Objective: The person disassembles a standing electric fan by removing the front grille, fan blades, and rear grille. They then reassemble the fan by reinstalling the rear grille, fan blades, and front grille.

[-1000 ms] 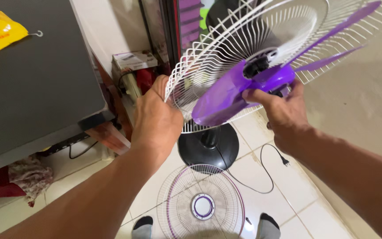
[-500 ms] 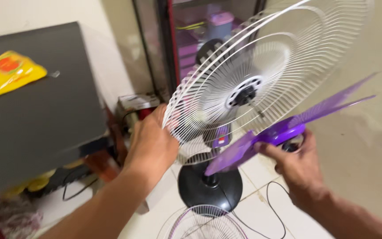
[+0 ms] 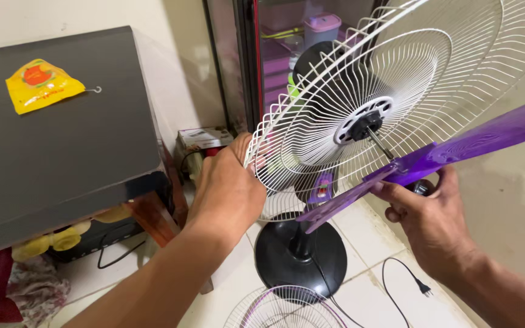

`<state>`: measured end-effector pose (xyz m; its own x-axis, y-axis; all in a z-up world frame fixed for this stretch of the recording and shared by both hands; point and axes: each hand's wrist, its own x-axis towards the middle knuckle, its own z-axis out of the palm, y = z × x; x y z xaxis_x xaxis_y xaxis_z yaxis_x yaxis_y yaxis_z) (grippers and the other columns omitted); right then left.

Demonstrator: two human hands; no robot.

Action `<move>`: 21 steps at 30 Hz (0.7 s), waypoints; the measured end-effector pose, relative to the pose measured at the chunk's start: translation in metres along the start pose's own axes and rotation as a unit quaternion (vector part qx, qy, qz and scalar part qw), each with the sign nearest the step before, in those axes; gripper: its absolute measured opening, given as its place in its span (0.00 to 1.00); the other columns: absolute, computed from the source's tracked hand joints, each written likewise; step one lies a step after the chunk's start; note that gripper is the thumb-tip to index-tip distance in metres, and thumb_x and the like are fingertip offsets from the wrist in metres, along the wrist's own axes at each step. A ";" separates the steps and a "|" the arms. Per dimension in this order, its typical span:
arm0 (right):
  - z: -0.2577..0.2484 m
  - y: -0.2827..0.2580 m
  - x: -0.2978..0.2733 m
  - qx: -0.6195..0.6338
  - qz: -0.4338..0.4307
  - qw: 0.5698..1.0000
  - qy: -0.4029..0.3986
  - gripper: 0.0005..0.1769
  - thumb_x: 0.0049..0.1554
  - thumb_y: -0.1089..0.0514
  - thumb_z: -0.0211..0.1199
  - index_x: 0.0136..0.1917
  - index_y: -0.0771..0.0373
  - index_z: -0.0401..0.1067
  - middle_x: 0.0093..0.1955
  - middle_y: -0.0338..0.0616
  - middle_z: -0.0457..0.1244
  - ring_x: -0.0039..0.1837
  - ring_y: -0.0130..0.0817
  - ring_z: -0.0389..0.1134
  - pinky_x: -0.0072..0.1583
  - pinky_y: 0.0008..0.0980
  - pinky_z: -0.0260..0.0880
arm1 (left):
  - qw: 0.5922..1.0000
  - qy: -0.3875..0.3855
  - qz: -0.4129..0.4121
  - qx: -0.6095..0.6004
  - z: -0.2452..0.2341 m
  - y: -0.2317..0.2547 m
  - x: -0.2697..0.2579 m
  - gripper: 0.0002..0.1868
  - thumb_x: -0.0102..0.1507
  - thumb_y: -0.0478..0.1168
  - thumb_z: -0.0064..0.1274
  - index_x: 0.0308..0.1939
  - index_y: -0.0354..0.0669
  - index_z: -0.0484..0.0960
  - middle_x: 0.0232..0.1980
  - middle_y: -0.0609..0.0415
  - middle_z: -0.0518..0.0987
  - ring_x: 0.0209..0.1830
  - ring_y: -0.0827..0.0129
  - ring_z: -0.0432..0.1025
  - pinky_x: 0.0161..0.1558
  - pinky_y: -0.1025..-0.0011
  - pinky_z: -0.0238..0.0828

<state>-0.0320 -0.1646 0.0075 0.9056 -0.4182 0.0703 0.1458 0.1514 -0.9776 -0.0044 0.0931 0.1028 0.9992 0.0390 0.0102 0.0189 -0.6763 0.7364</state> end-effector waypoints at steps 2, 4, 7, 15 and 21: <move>-0.001 0.000 0.003 -0.018 -0.006 1.000 -0.003 0.41 0.49 0.71 0.67 0.69 0.54 0.50 0.47 0.46 0.66 0.46 0.36 0.70 0.39 0.33 0.62 | 1.000 0.003 -0.004 0.002 0.002 0.000 -0.001 0.20 0.65 0.36 0.40 0.58 0.58 0.77 0.51 0.42 0.81 0.57 0.40 0.72 0.55 0.47 0.69; 0.000 0.002 0.003 -0.038 -0.027 0.999 -0.003 0.40 0.49 0.71 0.68 0.68 0.56 0.50 0.48 0.46 0.66 0.46 0.34 0.70 0.39 0.32 0.63 | 0.999 0.022 0.028 0.021 0.004 -0.002 -0.002 0.16 0.66 0.38 0.41 0.55 0.56 0.78 0.52 0.41 0.82 0.56 0.38 0.72 0.55 0.47 0.70; 0.004 0.004 0.003 -0.069 -0.043 0.997 0.007 0.41 0.47 0.70 0.70 0.67 0.58 0.51 0.47 0.45 0.66 0.45 0.33 0.69 0.40 0.32 0.64 | 0.998 0.044 0.047 -0.004 0.006 -0.004 -0.003 0.18 0.64 0.37 0.42 0.55 0.59 0.79 0.52 0.43 0.82 0.56 0.40 0.72 0.54 0.48 0.70; 0.011 0.009 0.000 -0.228 -0.096 0.965 0.089 0.57 0.42 0.60 0.80 0.75 0.66 0.49 0.51 0.49 0.63 0.48 0.34 0.65 0.47 0.35 0.69 | 0.998 0.042 0.042 0.024 0.007 -0.009 0.001 0.17 0.64 0.38 0.44 0.56 0.58 0.78 0.51 0.42 0.81 0.55 0.39 0.72 0.54 0.47 0.69; 0.017 0.006 0.007 -0.367 -0.193 0.905 0.099 0.68 0.40 0.52 0.86 0.78 0.74 0.43 0.63 0.60 0.61 0.64 0.48 0.64 0.64 0.45 0.67 | 0.994 0.020 0.098 0.049 0.007 -0.022 0.010 0.18 0.63 0.35 0.46 0.56 0.52 0.76 0.49 0.40 0.82 0.53 0.39 0.73 0.53 0.47 0.70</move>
<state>-0.0182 -0.1518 0.0053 0.7442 -0.4761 0.4686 0.0670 -0.6447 -0.7615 0.0055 0.1027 0.0818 0.9820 -0.0720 0.1747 -0.1698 -0.7427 0.6478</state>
